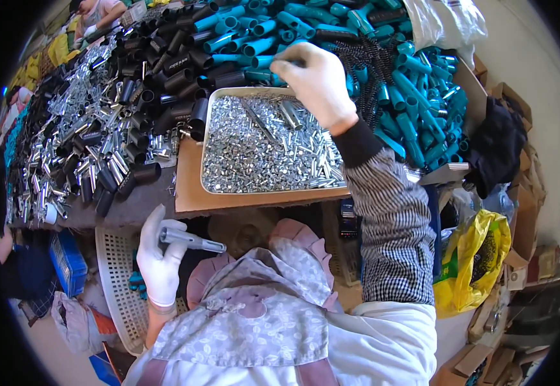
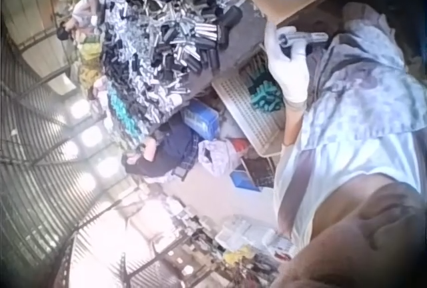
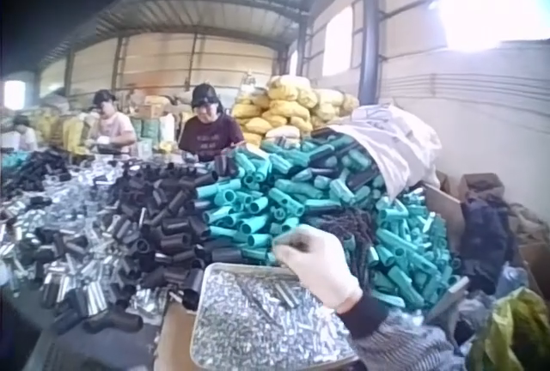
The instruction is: The recorder is manually assembling plastic handles with metal shafts and internal springs at a long workbench.
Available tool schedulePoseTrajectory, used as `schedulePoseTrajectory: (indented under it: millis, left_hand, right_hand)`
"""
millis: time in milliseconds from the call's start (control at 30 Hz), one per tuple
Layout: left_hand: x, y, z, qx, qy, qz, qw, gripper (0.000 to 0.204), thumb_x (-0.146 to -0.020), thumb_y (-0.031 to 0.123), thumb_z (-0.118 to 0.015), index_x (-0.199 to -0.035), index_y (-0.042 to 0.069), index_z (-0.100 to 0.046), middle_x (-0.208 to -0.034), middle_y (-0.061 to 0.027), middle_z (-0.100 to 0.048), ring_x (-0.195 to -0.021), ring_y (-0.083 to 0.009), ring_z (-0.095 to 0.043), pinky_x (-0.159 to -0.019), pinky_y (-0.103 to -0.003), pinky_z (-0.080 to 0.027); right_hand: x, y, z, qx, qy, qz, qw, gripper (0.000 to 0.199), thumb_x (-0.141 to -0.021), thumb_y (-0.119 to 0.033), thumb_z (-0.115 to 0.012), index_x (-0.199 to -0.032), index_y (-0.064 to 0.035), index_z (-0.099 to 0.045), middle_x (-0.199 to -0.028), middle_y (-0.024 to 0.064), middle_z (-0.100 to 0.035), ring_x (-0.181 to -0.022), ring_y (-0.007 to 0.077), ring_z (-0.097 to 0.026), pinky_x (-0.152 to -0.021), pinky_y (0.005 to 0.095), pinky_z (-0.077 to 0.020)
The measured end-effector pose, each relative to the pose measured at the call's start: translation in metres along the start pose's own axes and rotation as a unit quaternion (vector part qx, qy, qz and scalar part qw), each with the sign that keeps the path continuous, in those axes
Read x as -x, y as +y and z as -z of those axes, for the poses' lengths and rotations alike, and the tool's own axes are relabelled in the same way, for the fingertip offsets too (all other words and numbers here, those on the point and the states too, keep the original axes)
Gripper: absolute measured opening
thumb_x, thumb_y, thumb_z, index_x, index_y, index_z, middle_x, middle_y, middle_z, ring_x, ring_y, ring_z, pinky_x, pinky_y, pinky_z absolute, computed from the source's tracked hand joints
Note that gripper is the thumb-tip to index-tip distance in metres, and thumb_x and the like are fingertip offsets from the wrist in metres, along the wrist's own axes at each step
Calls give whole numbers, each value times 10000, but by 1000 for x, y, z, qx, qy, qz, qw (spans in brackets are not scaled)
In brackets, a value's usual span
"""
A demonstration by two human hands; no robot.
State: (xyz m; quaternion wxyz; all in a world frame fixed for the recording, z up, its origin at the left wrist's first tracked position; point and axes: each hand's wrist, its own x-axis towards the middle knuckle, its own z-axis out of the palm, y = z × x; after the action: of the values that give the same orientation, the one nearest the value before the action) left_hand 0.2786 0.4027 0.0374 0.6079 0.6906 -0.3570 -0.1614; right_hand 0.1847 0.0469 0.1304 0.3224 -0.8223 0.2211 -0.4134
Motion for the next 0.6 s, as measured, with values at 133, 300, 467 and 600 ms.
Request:
schedulePoseTrajectory:
  millis: [133,300,467,600]
  left_hand:
    - [-2,-9,10,45,80,-1,996,560,-988,266,-651,-1441,-24,-495,-1094,-101,-646,-817,-113,-617,-639,-230,-476]
    - [-13,-13,-1,186,119,-8,975,633,-1027,333,-622,-1497,-34,-409,-1165,-113,-638,-851,-110,-605,-664,-230,-466]
    - [-13,-17,-9,206,112,4,972,659,-1009,316,-655,-1489,-60,-406,-1167,-165,-651,-848,-149,-645,-658,-235,-506]
    - [-9,-21,-15,200,120,-9,972,696,-998,365,-667,-1479,-67,-407,-1170,-173,-657,-846,-163,-659,-647,-251,-512]
  right_hand:
    - [75,-27,-14,-302,-35,-146,941,230,-870,-58,-721,-1049,41,-616,-900,79,-685,-761,130,-649,-711,275,-539]
    - [187,-32,-29,-354,-79,-306,880,305,-875,-13,-702,-1165,54,-639,-1084,113,-706,-968,181,-700,-869,311,-568]
    - [232,-31,-53,-486,2,-333,808,290,-923,34,-661,-1201,91,-604,-1188,163,-677,-1004,222,-708,-910,357,-590]
    - [227,-25,-44,-440,-104,-344,823,347,-896,-72,-732,-1178,93,-614,-1146,183,-692,-965,230,-714,-858,357,-599]
